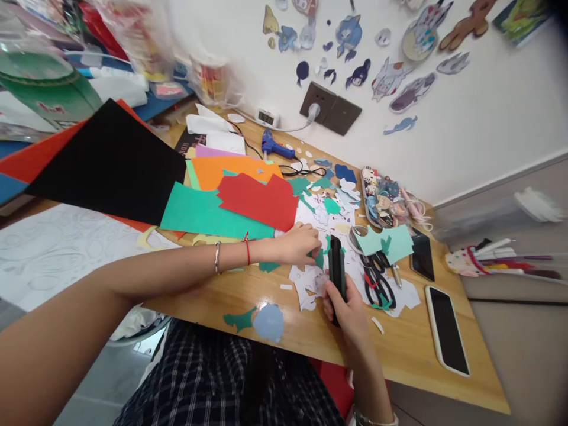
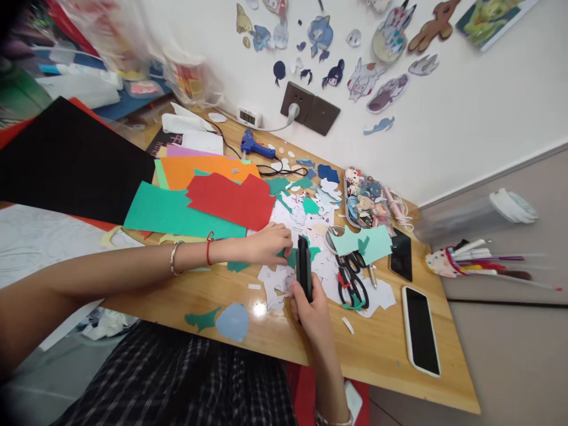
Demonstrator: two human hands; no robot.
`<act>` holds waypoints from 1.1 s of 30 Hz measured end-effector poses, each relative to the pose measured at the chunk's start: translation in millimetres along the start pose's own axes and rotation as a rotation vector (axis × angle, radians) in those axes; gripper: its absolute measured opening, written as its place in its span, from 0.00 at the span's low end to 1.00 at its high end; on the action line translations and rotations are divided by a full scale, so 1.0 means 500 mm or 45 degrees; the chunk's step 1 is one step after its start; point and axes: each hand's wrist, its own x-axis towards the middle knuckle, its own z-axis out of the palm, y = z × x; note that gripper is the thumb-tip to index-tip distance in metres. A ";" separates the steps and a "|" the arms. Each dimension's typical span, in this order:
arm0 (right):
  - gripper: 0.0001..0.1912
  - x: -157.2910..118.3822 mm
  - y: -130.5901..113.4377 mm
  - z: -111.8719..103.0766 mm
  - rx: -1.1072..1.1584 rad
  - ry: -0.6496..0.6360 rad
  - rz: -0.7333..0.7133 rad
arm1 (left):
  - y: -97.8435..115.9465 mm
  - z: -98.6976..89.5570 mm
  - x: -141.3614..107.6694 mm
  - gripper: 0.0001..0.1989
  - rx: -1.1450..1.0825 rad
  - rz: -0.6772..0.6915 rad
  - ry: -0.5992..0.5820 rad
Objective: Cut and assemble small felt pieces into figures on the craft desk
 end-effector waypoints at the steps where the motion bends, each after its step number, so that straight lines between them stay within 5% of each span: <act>1: 0.08 0.006 -0.002 -0.007 -0.006 -0.003 -0.022 | 0.000 -0.004 -0.001 0.13 0.046 0.031 -0.001; 9: 0.10 0.110 -0.071 -0.053 0.021 -0.230 -0.182 | 0.002 -0.053 -0.037 0.08 0.286 0.476 0.110; 15: 0.25 0.154 -0.084 -0.072 -0.217 -0.467 -0.259 | 0.007 -0.066 -0.120 0.12 0.234 0.627 0.121; 17: 0.25 0.145 -0.076 -0.081 -0.528 -0.729 -0.168 | 0.007 -0.056 -0.143 0.12 0.187 0.579 0.087; 21: 0.25 0.125 -0.070 -0.090 -1.131 -0.865 -0.366 | 0.001 -0.043 -0.160 0.11 0.079 0.459 0.036; 28: 0.25 0.123 -0.067 -0.100 -1.386 -1.031 -0.513 | -0.004 -0.049 -0.166 0.13 -0.080 0.329 0.011; 33: 0.30 0.111 -0.070 -0.091 -1.629 -0.976 -0.548 | -0.002 -0.045 -0.161 0.15 -0.086 0.346 -0.010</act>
